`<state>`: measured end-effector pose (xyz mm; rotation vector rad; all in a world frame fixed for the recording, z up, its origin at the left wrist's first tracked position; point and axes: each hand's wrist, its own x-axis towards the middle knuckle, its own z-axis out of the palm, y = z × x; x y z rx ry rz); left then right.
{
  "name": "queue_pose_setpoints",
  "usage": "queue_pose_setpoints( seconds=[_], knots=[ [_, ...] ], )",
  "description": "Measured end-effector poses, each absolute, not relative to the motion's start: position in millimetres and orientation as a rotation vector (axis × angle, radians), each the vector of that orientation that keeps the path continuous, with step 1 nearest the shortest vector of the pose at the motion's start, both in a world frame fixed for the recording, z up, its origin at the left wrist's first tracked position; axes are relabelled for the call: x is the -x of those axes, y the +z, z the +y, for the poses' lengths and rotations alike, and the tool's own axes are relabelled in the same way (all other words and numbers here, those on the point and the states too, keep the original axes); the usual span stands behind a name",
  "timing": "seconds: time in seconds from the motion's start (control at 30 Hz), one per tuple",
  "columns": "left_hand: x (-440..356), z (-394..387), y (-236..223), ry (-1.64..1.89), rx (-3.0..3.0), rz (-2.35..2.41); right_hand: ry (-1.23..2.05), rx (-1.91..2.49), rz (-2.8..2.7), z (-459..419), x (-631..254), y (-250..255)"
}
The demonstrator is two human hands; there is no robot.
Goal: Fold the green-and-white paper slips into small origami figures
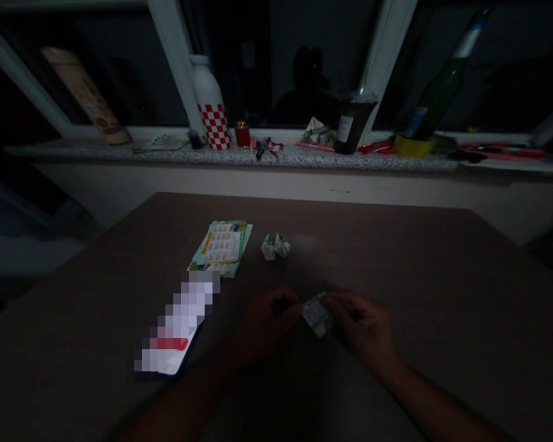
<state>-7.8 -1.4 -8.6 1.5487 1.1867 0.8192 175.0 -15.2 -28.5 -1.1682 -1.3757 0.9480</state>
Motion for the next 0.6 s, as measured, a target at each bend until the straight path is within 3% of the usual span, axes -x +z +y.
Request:
queue_pose_setpoints(
  seconds=[0.6],
  knots=[
    [1.0,-3.3,-11.6,0.897,-1.496,1.201,0.956,1.143,-1.32,-15.6,-176.7,-27.3]
  ],
)
